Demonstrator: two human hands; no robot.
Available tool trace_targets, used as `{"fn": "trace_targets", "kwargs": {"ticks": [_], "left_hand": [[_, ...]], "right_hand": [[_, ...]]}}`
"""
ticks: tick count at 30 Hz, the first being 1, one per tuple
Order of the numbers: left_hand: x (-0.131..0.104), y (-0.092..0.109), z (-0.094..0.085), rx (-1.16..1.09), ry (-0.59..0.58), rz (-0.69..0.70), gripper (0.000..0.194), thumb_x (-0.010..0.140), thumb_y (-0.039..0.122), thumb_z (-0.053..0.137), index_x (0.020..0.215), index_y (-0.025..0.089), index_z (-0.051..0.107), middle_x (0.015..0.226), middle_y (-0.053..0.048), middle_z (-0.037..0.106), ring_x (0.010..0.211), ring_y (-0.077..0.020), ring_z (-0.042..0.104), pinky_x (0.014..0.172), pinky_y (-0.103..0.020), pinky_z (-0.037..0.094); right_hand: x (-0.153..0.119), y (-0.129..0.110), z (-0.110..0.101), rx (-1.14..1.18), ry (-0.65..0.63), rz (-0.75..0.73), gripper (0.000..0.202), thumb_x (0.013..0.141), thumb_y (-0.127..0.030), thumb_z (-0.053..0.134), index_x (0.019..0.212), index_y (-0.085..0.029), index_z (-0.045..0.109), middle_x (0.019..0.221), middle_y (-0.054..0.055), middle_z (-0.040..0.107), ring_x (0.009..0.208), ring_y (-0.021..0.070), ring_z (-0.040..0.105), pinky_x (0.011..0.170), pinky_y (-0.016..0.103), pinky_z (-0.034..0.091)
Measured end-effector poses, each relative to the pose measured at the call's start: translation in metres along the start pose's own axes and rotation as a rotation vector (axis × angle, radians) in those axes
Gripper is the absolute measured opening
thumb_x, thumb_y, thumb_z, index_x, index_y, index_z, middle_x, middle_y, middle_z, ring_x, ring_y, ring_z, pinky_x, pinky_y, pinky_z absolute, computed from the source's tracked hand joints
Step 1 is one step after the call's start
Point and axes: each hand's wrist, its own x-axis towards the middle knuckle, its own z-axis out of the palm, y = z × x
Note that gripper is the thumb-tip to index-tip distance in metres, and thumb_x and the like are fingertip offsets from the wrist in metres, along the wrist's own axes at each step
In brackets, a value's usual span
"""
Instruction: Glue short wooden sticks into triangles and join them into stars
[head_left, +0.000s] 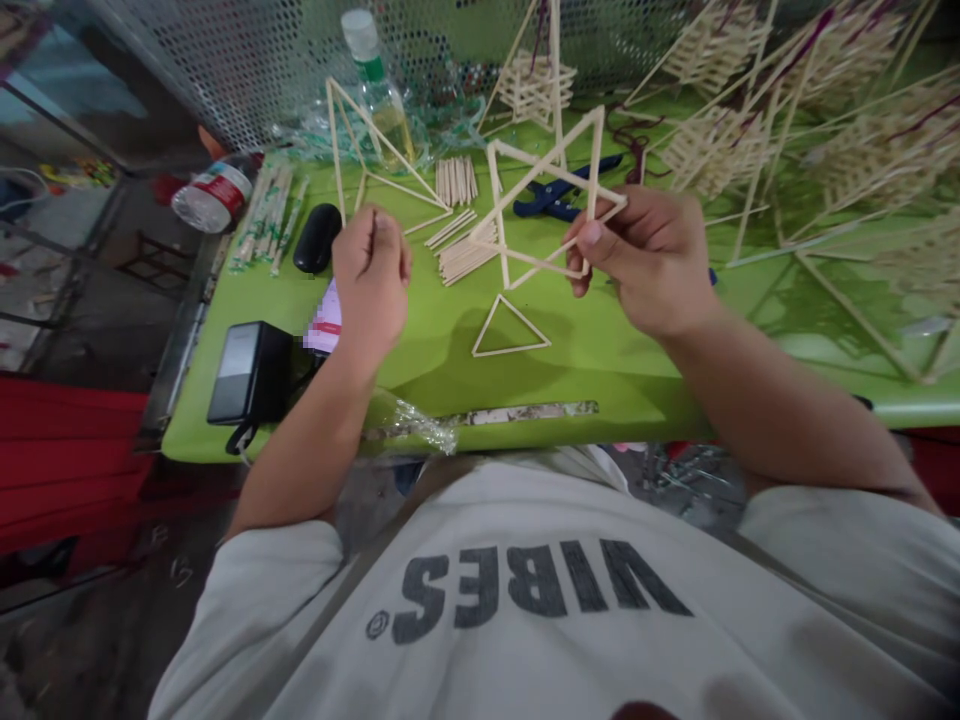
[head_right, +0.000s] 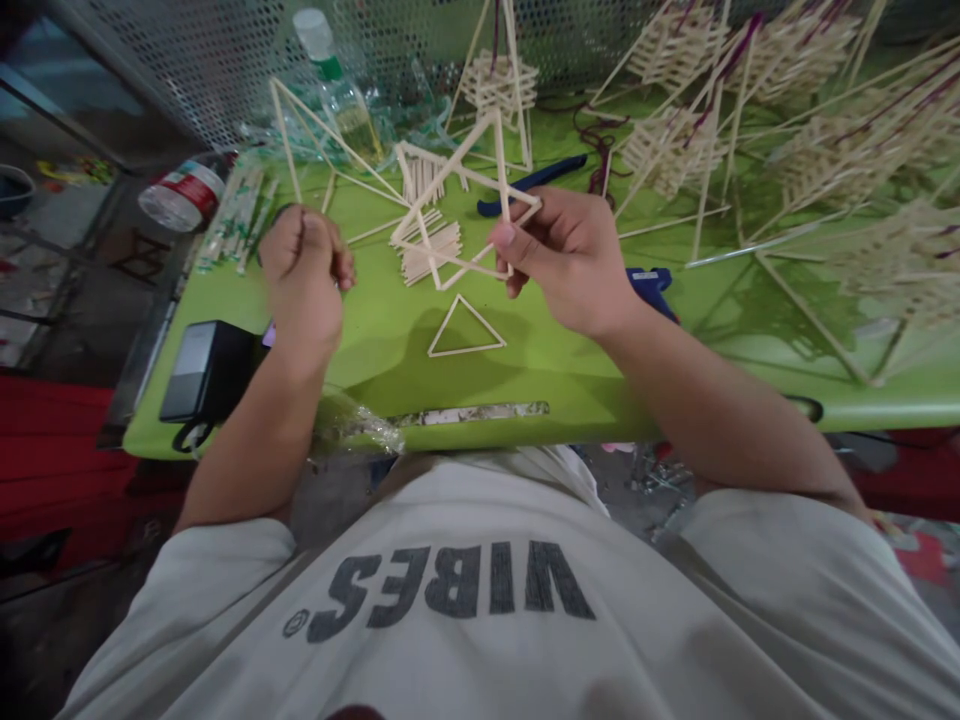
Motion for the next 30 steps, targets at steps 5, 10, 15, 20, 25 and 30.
{"fn": "trace_targets", "kwargs": {"ticks": [5, 10, 15, 20, 25, 30], "left_hand": [[-0.008, -0.003, 0.003, 0.15, -0.127, -0.042, 0.043, 0.115, 0.063, 0.082, 0.088, 0.03, 0.075, 0.073, 0.003, 0.068, 0.066, -0.0151, 0.055, 0.066, -0.038, 0.043], [-0.013, -0.009, 0.026, 0.136, -0.266, 0.059, 0.007, 0.114, 0.034, 0.08, 0.118, 0.03, 0.085, 0.109, -0.003, 0.087, 0.093, -0.0184, 0.079, 0.086, -0.035, 0.066], [-0.02, -0.001, 0.041, 0.068, -0.392, 0.202, 0.052, 0.113, 0.032, 0.079, 0.163, 0.04, 0.073, 0.175, -0.011, 0.068, 0.143, -0.0304, 0.078, 0.109, -0.048, 0.072], [-0.036, 0.031, 0.048, -0.216, -0.451, 0.28, 0.029, 0.12, 0.049, 0.075, 0.146, 0.037, 0.082, 0.138, -0.008, 0.083, 0.105, -0.0195, 0.084, 0.095, -0.04, 0.074], [-0.051, 0.058, 0.066, -0.297, -0.41, 0.362, 0.035, 0.111, 0.063, 0.087, 0.139, 0.044, 0.081, 0.126, -0.005, 0.083, 0.093, -0.0191, 0.081, 0.081, -0.041, 0.074], [-0.062, 0.083, 0.06, -0.171, -0.338, 0.281, 0.025, 0.119, 0.062, 0.078, 0.131, 0.04, 0.079, 0.124, 0.004, 0.084, 0.106, -0.0171, 0.082, 0.09, -0.047, 0.073]], "right_hand": [[0.004, 0.008, -0.005, 0.024, 0.033, -0.007, 0.046, 0.087, -0.076, 0.107, 0.087, -0.035, 0.086, 0.075, 0.001, 0.078, 0.056, 0.0203, 0.056, 0.053, 0.047, 0.058], [0.002, 0.013, -0.01, 0.274, -0.014, 0.11, 0.022, 0.105, -0.044, 0.097, 0.094, -0.034, 0.081, 0.083, -0.001, 0.08, 0.066, 0.0181, 0.057, 0.062, 0.034, 0.061], [0.0, 0.007, -0.002, 0.804, 0.005, 0.289, 0.024, 0.111, -0.04, 0.083, 0.095, -0.031, 0.067, 0.07, -0.007, 0.062, 0.058, 0.0152, 0.051, 0.059, 0.028, 0.055], [-0.008, -0.009, 0.009, 1.214, -0.092, 0.277, 0.055, 0.111, -0.069, 0.079, 0.085, -0.029, 0.049, 0.064, -0.01, 0.042, 0.052, 0.0145, 0.039, 0.062, 0.033, 0.056], [-0.024, -0.017, 0.025, 1.42, -0.221, 0.313, 0.067, 0.111, -0.074, 0.074, 0.081, -0.029, 0.034, 0.063, -0.009, 0.038, 0.052, 0.016, 0.036, 0.06, 0.035, 0.054], [-0.03, -0.024, 0.033, 1.421, -0.228, 0.456, 0.068, 0.113, -0.073, 0.071, 0.082, -0.03, 0.029, 0.065, -0.008, 0.035, 0.054, 0.0156, 0.033, 0.061, 0.035, 0.055]]}}
